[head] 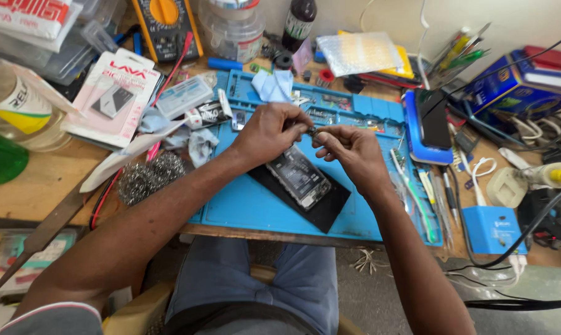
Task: The person works on a disassembled smartphone at a repair bench. They use a syringe to apply adhesive to the battery area, then use a yellow-handled screwdriver to press and adjust internal components. The person repeatedly handles the phone and tools while seated.
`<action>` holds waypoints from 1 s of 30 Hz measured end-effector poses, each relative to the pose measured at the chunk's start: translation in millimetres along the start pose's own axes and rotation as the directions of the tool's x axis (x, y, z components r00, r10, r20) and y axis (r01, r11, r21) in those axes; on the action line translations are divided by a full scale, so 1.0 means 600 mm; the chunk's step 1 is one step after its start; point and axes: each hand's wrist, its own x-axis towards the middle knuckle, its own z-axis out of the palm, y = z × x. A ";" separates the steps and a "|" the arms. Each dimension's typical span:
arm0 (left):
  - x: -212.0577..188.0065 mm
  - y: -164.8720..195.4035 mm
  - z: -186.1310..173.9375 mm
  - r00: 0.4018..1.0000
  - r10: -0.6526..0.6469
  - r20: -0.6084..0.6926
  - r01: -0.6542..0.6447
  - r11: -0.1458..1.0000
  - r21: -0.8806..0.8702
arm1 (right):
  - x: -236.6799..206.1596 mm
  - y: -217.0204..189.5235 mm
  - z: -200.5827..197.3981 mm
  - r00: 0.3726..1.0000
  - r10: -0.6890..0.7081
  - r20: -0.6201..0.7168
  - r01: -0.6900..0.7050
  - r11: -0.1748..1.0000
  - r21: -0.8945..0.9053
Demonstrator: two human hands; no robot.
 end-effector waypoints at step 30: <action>-0.001 0.007 -0.113 0.981 0.046 0.188 -0.145 0.818 0.556 | -0.036 -0.006 -0.005 0.963 -0.096 -0.251 0.128 0.985 0.113</action>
